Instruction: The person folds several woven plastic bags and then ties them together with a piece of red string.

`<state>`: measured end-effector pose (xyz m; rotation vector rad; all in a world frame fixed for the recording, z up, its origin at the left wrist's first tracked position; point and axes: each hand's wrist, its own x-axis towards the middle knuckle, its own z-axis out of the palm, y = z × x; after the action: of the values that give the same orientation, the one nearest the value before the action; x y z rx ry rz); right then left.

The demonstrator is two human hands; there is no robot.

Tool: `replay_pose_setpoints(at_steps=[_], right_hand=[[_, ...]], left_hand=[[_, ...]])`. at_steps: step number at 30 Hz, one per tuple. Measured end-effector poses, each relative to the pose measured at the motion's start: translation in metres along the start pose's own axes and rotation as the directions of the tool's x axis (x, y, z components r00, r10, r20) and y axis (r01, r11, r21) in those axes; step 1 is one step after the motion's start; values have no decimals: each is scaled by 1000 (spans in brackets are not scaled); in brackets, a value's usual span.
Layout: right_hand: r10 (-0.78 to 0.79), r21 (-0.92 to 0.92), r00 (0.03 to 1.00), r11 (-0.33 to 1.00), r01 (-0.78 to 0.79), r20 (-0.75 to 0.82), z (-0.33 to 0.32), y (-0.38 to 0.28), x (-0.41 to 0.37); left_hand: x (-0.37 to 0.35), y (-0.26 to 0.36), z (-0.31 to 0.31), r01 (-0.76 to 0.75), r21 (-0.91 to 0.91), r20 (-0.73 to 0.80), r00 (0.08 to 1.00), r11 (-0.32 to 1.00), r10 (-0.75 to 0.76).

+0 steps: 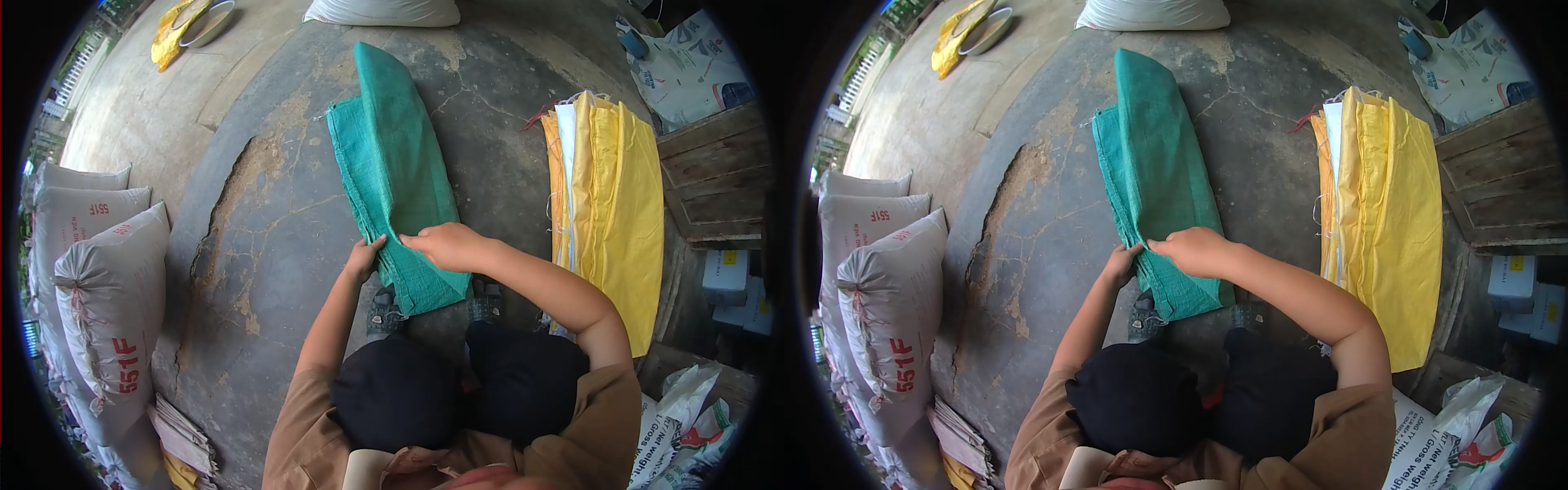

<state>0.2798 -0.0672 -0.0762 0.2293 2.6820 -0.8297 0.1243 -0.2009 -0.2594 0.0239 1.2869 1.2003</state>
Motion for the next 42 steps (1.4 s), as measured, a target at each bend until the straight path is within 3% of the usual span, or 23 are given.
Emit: replay_pose_setpoints(at_steps=[1,4,5,6,8,10,11,13,14,15,16,19,23,24,25,26,28,32,34,38,42], right_hand=[[-4,9,993,1000,3,120,4,-7,1],[-80,154,985,987,56,154,24,-9,-9],[-13,248,952,966,-67,306,26,-5,-8],[-13,249,952,966,-67,307,28,-1,-9],[78,411,962,893,-185,263,35,11,-16],[184,463,969,853,-241,167,46,38,-20],[241,462,967,850,-253,86,57,58,-22],[345,355,931,891,-284,-122,73,94,-32],[345,355,931,891,-284,-122,81,108,-39],[469,372,873,840,-395,-133,88,122,-45],[585,392,798,774,-498,-141,94,131,-51],[663,521,748,649,-555,-29,114,149,-62],[651,661,755,534,-528,78,126,147,-64],[671,772,716,347,-533,192,113,131,-63],[665,843,681,141,-519,307,106,120,-61],[672,849,677,136,-511,300,108,118,-60],[591,891,710,-32,-453,382,104,110,-58],[441,956,849,-90,-279,290,98,123,-55],[522,964,813,-77,-256,258,61,114,-58],[534,992,838,111,62,-112,-18,119,-86],[603,941,723,233,246,-338,-115,99,-157]], left_hand=[[4,-5,-3,-10,6,18,1000,1000,10],[11,-13,-11,-28,-34,103,994,999,31],[13,-15,-14,-35,-83,168,985,996,48],[11,-14,-13,-34,-83,168,985,996,47],[9,-11,-11,-86,-282,107,987,956,121],[-4,-1,-6,-47,-252,95,993,967,73],[-3,-4,-8,-99,-259,56,991,961,117],[-3,-6,-10,-152,-264,17,987,952,163],[-4,-6,-11,-141,-142,-14,990,980,140],[-5,-6,-12,-121,-16,-46,992,993,120],[-4,-9,-13,-119,-12,-44,992,993,118],[-3,-7,-10,-108,19,-92,990,994,109],[-13,11,11,-65,-106,25,997,992,68],[-18,17,18,-34,-162,89,995,986,49],[-22,22,25,-32,-155,98,994,987,48],[-26,28,32,-24,-212,82,996,977,42],[-35,40,45,-17,-254,83,996,967,40],[-35,65,49,-65,-125,90,993,990,77],[-34,89,61,-176,-30,76,981,984,178],[-58,166,121,-286,88,176,947,954,267],[-86,229,211,-417,126,304,880,900,365]])
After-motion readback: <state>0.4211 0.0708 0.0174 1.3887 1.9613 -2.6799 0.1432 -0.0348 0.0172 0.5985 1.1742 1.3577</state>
